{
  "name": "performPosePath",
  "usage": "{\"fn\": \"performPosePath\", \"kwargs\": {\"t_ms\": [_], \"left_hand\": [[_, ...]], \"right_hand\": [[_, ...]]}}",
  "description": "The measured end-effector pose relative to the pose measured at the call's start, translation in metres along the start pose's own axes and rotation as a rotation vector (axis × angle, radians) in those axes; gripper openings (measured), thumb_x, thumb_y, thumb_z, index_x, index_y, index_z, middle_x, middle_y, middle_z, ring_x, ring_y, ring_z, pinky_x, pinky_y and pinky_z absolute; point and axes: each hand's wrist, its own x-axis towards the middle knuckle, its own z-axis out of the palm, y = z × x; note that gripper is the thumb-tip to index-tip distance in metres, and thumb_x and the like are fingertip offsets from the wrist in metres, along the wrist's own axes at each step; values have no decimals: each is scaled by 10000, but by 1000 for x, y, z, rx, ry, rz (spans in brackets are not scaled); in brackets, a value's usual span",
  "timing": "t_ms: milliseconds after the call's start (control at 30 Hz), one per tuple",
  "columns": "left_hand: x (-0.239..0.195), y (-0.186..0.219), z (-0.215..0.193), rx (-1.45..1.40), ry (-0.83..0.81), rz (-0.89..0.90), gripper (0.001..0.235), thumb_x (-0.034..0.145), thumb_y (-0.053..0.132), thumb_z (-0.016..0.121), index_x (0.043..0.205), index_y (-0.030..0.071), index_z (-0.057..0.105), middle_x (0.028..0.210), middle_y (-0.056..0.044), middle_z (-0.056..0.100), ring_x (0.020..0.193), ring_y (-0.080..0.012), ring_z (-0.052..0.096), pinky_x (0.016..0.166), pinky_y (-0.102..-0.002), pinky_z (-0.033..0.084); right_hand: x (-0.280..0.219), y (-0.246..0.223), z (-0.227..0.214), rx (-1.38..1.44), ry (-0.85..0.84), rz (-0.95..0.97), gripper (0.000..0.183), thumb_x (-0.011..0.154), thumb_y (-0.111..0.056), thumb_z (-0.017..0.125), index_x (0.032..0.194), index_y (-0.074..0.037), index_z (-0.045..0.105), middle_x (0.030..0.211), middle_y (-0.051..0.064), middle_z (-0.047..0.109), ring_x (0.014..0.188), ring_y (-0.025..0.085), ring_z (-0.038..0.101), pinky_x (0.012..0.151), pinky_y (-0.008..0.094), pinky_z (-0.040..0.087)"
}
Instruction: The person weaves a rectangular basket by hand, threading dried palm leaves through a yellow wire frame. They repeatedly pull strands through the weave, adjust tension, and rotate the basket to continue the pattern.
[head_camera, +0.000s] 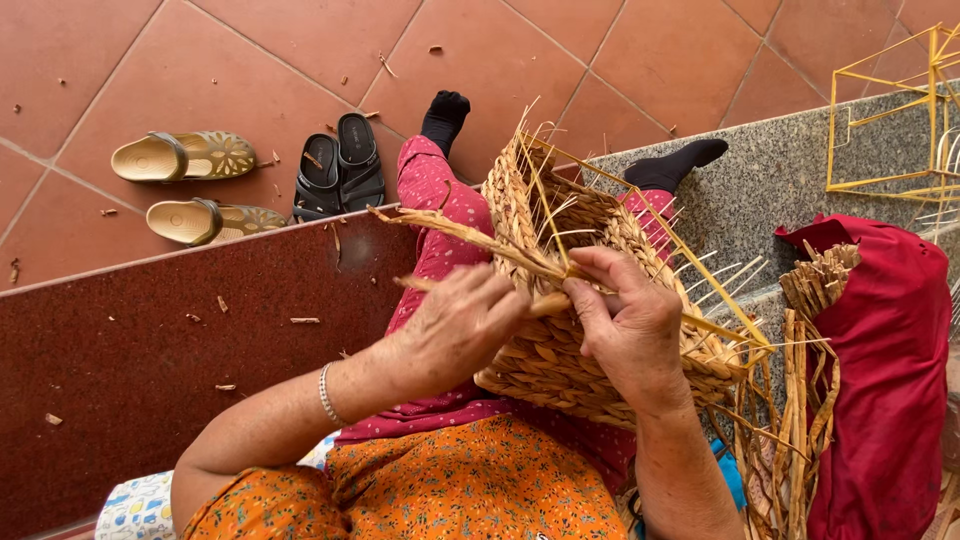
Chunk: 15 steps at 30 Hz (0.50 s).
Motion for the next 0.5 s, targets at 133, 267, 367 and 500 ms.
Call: {"fn": "performPosePath", "kwargs": {"t_ms": [133, 267, 367, 500], "left_hand": [[6, -21, 4, 27, 72, 69, 385, 840, 5, 688, 1225, 16, 705, 969, -95, 568, 881, -264, 616, 701, -412, 526], [24, -58, 23, -251, 78, -21, 171, 908, 83, 732, 1079, 82, 722, 942, -100, 641, 878, -268, 655, 710, -414, 538], [29, -73, 31, -520, -38, -122, 169, 940, 147, 740, 1084, 62, 717, 920, -85, 709, 873, -223, 705, 751, -379, 570], [35, -72, 34, -692, -200, -419, 226, 929, 208, 732, 1118, 86, 708, 869, -61, 743, 834, -168, 760, 736, -331, 594]], "right_hand": [[0, 0, -1, 2, -31, 38, 251, 927, -32, 689, 1177, -31, 704, 987, 67, 803, 532, 36, 659, 374, 191, 497], [2, 0, -4, 66, -44, 72, 243, 946, -44, 665, 1179, -38, 734, 920, 69, 806, 445, 40, 579, 368, 196, 455], [6, 1, -5, 41, -56, 98, 227, 967, -63, 661, 1179, -44, 742, 861, 68, 801, 435, 55, 584, 367, 205, 455], [5, 5, 0, -160, -26, -145, 236, 920, -88, 745, 1145, -17, 724, 899, 46, 787, 597, 55, 721, 469, 178, 531]]}}
